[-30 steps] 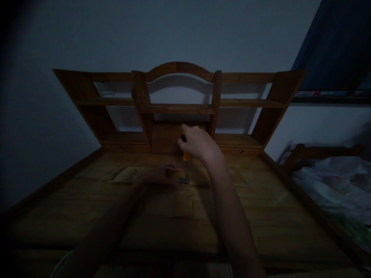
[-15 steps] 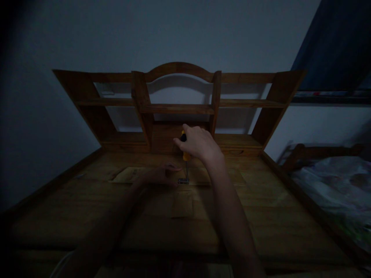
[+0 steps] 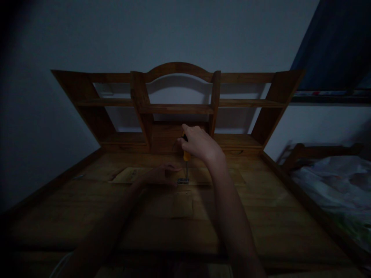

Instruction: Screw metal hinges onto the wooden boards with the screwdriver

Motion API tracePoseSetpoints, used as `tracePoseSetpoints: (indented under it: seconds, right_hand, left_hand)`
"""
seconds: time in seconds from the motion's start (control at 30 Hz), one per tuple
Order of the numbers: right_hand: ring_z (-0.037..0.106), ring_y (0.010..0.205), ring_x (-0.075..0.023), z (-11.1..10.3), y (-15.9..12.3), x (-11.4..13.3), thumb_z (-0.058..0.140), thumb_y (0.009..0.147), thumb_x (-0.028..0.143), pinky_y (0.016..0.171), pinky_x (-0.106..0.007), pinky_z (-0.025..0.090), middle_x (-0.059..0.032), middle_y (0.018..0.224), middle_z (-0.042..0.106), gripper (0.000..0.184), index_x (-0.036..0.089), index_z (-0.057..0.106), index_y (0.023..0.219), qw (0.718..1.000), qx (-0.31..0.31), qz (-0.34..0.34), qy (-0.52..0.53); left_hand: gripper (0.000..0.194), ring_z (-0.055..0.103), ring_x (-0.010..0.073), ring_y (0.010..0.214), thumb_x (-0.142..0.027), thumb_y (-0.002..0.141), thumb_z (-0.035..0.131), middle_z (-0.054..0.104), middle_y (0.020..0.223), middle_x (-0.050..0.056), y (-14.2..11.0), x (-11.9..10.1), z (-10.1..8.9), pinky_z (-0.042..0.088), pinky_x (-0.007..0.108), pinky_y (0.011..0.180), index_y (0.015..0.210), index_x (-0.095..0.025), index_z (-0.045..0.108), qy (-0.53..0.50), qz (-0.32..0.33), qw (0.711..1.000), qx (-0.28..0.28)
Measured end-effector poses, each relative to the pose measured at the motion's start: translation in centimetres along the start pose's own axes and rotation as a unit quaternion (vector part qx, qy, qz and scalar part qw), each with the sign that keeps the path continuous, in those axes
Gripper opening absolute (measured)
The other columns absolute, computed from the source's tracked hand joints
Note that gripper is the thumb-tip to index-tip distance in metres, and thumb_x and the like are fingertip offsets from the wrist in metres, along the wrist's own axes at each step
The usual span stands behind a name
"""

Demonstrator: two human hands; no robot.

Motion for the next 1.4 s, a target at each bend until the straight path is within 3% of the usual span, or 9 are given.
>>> tracePoseSetpoints:
  seconds: [0.47, 0.77, 1.1, 1.3, 1.4]
  right_hand:
    - [0.065, 0.09, -0.0257, -0.8, -0.3, 0.1, 0.052, 0.096, 0.039, 0.072, -0.032, 0.04, -0.0101, 0.094, 0.068, 0.022, 0.019, 0.056, 0.105, 1.0, -0.002, 0.006, -0.012]
    - [0.064, 0.088, -0.0242, -0.1, -0.1, -0.5, 0.054, 0.094, 0.038, 0.07, -0.03, 0.041, -0.0101, 0.095, 0.068, 0.021, 0.019, 0.058, 0.104, 1.0, 0.012, 0.015, 0.007]
    - [0.064, 0.09, -0.024, -0.3, -0.5, -0.9, 0.055, 0.088, 0.03, 0.073, -0.03, 0.042, -0.0098, 0.099, 0.069, 0.024, 0.018, 0.058, 0.109, 1.0, 0.026, 0.013, 0.001]
    - [0.065, 0.086, -0.0229, -0.3, -0.4, -0.9, 0.055, 0.087, 0.029, 0.07, -0.029, 0.042, -0.0088, 0.097, 0.07, 0.022, 0.019, 0.059, 0.106, 0.999, 0.029, 0.009, 0.012]
    - [0.064, 0.084, -0.0218, -0.4, -0.4, -1.0, 0.055, 0.087, 0.029, 0.07, -0.029, 0.041, -0.0079, 0.095, 0.069, 0.022, 0.019, 0.059, 0.106, 0.999, 0.024, 0.007, 0.022]
  left_hand:
    - [0.082, 0.055, 0.0273, 0.12, -0.06, 0.056, 0.085, 0.057, 0.13, 0.005, 0.3, 0.8, 0.2, 0.043, 0.041, 0.107, 0.131, -0.035, 0.062, 0.002, -0.024, 1.0, 0.003]
    - [0.082, 0.053, 0.0281, 0.123, -0.059, 0.057, 0.086, 0.055, 0.133, 0.005, 0.0, 0.2, -0.1, 0.04, 0.041, 0.109, 0.131, -0.033, 0.062, -0.009, -0.034, 0.999, 0.003]
    - [0.078, 0.055, 0.0268, 0.121, -0.058, 0.058, 0.085, 0.057, 0.132, 0.003, 0.1, 0.3, 0.0, 0.044, 0.041, 0.106, 0.13, -0.036, 0.062, 0.001, -0.008, 1.0, 0.004]
    - [0.072, 0.052, 0.0266, 0.125, -0.06, 0.068, 0.078, 0.054, 0.136, 0.002, -0.3, -1.0, -0.1, 0.04, 0.041, 0.109, 0.134, -0.036, 0.058, 0.032, 0.001, 0.999, 0.016]
    - [0.062, 0.051, 0.0265, 0.126, -0.062, 0.078, 0.069, 0.055, 0.137, 0.004, -0.1, -2.6, 0.2, 0.039, 0.042, 0.109, 0.132, -0.033, 0.06, 0.059, 0.011, 0.998, -0.025]
Point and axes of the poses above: each hand's wrist, its own y-axis towards the middle knuckle, its own z-axis out of the palm, x = y × z, the point moved 7 cm from there along y, towards the middle knuckle
